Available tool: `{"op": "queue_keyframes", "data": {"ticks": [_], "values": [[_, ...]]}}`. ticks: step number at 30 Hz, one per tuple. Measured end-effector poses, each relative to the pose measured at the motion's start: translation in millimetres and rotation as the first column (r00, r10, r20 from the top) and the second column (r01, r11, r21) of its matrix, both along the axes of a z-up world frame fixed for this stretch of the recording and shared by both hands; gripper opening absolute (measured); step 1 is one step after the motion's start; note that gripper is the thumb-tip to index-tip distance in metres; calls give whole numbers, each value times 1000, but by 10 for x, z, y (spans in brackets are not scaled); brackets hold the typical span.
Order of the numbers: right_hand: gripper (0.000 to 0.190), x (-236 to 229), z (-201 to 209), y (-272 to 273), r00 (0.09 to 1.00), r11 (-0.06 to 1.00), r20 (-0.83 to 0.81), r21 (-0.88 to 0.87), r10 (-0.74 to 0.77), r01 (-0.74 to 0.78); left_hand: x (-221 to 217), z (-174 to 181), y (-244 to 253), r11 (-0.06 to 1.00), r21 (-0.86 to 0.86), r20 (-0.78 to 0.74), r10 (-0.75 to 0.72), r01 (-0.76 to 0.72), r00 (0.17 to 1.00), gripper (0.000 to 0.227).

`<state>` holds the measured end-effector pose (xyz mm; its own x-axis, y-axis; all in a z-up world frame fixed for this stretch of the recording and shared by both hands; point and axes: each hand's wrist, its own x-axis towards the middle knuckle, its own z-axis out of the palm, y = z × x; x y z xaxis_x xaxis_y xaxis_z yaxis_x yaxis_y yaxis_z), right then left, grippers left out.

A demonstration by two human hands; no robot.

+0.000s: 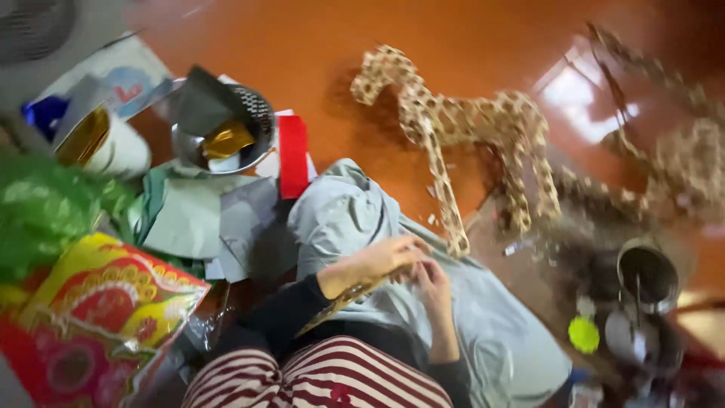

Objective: Assembling and tying bamboo strips to create a traditional horse-shaped lantern frame.

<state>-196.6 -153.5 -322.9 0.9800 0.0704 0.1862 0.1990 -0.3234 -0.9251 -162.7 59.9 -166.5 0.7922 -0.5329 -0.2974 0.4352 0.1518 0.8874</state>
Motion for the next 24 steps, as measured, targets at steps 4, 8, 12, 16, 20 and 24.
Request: {"op": "queue_keyframes", "data": {"ticks": [4, 8, 12, 16, 20, 24], "values": [[23, -51, 519, 71, 908, 798, -414, 565, 55, 210, -30, 140, -79, 978, 109, 268, -203, 180, 942, 43], [11, -80, 475, -93, 960, 561, -250, 816, 123, 140, -45, 332, -115, 967, 233, 374, -187, 102, 908, 46], [10, -95, 442, -102, 954, 493, -280, 848, 107, 194, -78, 313, -121, 982, 166, 250, -133, 93, 959, 43], [24, -150, 1026, 127, 864, 608, -501, 700, 44, 375, 1, -29, -103, 997, -15, 419, -65, 79, 906, 22], [19, -170, 774, 39, 923, 716, -380, 660, 57, 227, 74, -88, -73, 997, -28, 265, -59, 69, 962, 21], [20, -193, 766, 39, 906, 751, -418, 618, 61, 235, 225, -166, 27, 999, -36, 308, 6, 5, 951, 27]]}}
